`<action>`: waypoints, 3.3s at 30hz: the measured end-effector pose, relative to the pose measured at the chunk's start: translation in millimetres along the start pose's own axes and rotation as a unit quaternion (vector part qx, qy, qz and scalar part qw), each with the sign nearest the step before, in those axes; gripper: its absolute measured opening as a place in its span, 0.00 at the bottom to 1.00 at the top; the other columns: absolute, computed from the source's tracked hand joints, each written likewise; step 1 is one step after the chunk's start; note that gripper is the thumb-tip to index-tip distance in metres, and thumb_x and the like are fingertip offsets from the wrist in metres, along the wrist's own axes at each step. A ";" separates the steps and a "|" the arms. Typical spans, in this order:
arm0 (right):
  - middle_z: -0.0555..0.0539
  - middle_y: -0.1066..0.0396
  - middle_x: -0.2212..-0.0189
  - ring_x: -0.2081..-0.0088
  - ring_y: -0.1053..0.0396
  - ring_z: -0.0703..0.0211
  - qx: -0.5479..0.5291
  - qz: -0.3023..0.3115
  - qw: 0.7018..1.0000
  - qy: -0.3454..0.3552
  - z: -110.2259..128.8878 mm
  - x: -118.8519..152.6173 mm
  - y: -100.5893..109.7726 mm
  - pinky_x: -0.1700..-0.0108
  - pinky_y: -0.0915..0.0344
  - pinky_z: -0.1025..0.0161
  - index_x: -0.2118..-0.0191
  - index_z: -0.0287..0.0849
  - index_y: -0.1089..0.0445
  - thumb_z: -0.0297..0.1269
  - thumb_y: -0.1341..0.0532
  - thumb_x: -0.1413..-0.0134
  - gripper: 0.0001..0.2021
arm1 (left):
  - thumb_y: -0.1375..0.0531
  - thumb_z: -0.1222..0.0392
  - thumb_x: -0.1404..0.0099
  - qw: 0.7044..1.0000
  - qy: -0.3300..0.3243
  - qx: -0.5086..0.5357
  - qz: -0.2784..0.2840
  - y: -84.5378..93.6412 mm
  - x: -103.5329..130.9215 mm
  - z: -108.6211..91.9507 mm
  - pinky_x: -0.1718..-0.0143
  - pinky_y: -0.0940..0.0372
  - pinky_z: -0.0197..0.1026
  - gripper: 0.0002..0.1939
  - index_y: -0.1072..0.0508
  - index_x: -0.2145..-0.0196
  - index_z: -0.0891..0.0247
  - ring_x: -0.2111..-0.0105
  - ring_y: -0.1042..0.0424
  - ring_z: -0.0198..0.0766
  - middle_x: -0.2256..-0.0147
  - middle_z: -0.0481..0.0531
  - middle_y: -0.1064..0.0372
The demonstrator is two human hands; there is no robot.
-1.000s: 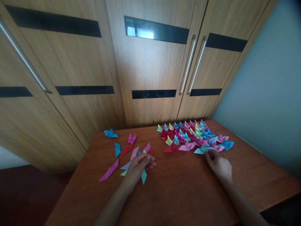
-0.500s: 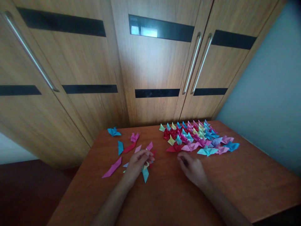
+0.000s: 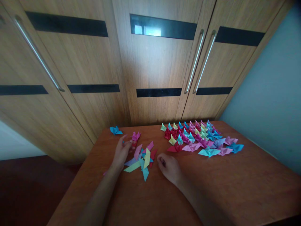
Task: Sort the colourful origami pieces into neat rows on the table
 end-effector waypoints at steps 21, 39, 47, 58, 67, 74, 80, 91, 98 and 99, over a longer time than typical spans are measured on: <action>0.51 0.31 0.76 0.74 0.35 0.64 -0.104 0.005 0.995 0.000 -1.4 -1.5 1.5 0.70 0.44 0.69 0.67 0.43 0.32 0.39 0.48 0.40 0.10 | 0.39 0.48 0.45 0.991 -0.086 -0.058 0.088 -15.3 21.0 -24.6 0.71 0.39 0.35 0.14 0.27 0.72 0.64 0.72 0.31 0.37 0.73 0.50 0.28; 0.51 0.29 0.77 0.77 0.33 0.65 -0.467 0.105 0.871 -0.112 -8.2 -2.1 11.9 0.76 0.43 0.70 0.65 0.39 0.29 0.51 0.39 0.49 0.17 | 0.48 0.53 0.35 0.937 -0.152 -0.209 0.233 -34.8 75.9 -13.5 0.75 0.48 0.33 0.18 0.38 0.80 0.63 0.77 0.43 0.32 0.80 0.44 0.45; 0.49 0.27 0.75 0.75 0.32 0.65 -0.454 0.114 0.879 -0.092 0.9 0.3 15.8 0.73 0.39 0.69 0.68 0.39 0.28 0.48 0.37 0.50 0.15 | 0.44 0.61 0.39 0.933 -0.170 -0.254 0.191 -35.0 78.6 -14.7 0.66 0.39 0.35 0.11 0.28 0.58 0.60 0.69 0.31 0.37 0.69 0.47 0.28; 0.50 0.29 0.78 0.77 0.33 0.65 -0.474 0.106 0.869 -0.096 0.2 2.0 20.2 0.74 0.42 0.69 0.70 0.39 0.28 0.47 0.40 0.46 0.14 | 0.46 0.58 0.37 0.935 -0.121 -0.210 0.259 -38.6 77.7 -6.6 0.67 0.39 0.37 0.11 0.25 0.63 0.61 0.69 0.31 0.38 0.70 0.49 0.27; 0.50 0.30 0.75 0.73 0.35 0.64 -0.375 0.064 0.923 -0.067 0.5 -0.7 19.2 0.71 0.40 0.68 0.68 0.41 0.27 0.45 0.39 0.48 0.12 | 0.46 0.61 0.37 0.927 -0.161 -0.236 0.242 -38.9 80.9 -7.8 0.68 0.40 0.36 0.10 0.24 0.67 0.61 0.70 0.32 0.38 0.71 0.48 0.27; 0.49 0.28 0.69 0.67 0.32 0.61 -0.311 0.017 0.950 -0.023 2.7 -2.5 22.2 0.66 0.38 0.67 0.66 0.42 0.26 0.37 0.39 0.48 0.06 | 0.46 0.61 0.36 0.896 -0.220 -0.305 0.234 -40.4 84.3 -9.5 0.62 0.39 0.39 0.10 0.24 0.64 0.57 0.65 0.29 0.40 0.66 0.50 0.25; 0.49 0.29 0.71 0.68 0.32 0.61 -0.337 0.028 0.941 -0.010 2.3 -2.2 19.0 0.65 0.36 0.66 0.70 0.42 0.27 0.37 0.38 0.49 0.05 | 0.46 0.62 0.36 0.892 -0.241 -0.315 0.219 -40.7 84.5 -6.7 0.59 0.38 0.41 0.11 0.25 0.60 0.55 0.63 0.28 0.41 0.63 0.51 0.25; 0.50 0.31 0.73 0.70 0.33 0.62 -0.349 0.069 0.934 -0.014 6.4 0.8 17.1 0.66 0.37 0.66 0.71 0.42 0.29 0.38 0.38 0.50 0.06 | 0.44 0.66 0.41 0.924 -0.197 -0.254 0.205 -44.2 82.7 -3.9 0.66 0.38 0.36 0.07 0.26 0.69 0.59 0.70 0.30 0.37 0.70 0.48 0.27; 0.50 0.31 0.74 0.70 0.34 0.63 -0.409 0.091 0.907 -0.042 8.3 2.3 21.2 0.66 0.37 0.66 0.72 0.41 0.31 0.40 0.36 0.51 0.08 | 0.43 0.63 0.41 0.949 -0.114 -0.152 0.251 -44.3 80.2 -4.6 0.66 0.39 0.37 0.05 0.29 0.73 0.62 0.70 0.32 0.37 0.73 0.49 0.30; 0.51 0.32 0.74 0.70 0.34 0.63 -0.426 0.096 0.898 -0.049 8.6 2.5 22.3 0.66 0.37 0.66 0.72 0.41 0.32 0.42 0.36 0.52 0.09 | 0.43 0.62 0.42 0.952 -0.100 -0.128 0.259 -44.4 80.2 -5.4 0.67 0.40 0.36 0.05 0.29 0.74 0.62 0.71 0.33 0.37 0.73 0.48 0.31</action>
Point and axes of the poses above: each hand's wrist, its own x-axis away from the middle knuckle, its own y-axis out of the back of the hand, z = x × y, the point moved 2 cm from there along -x, towards the middle knuckle
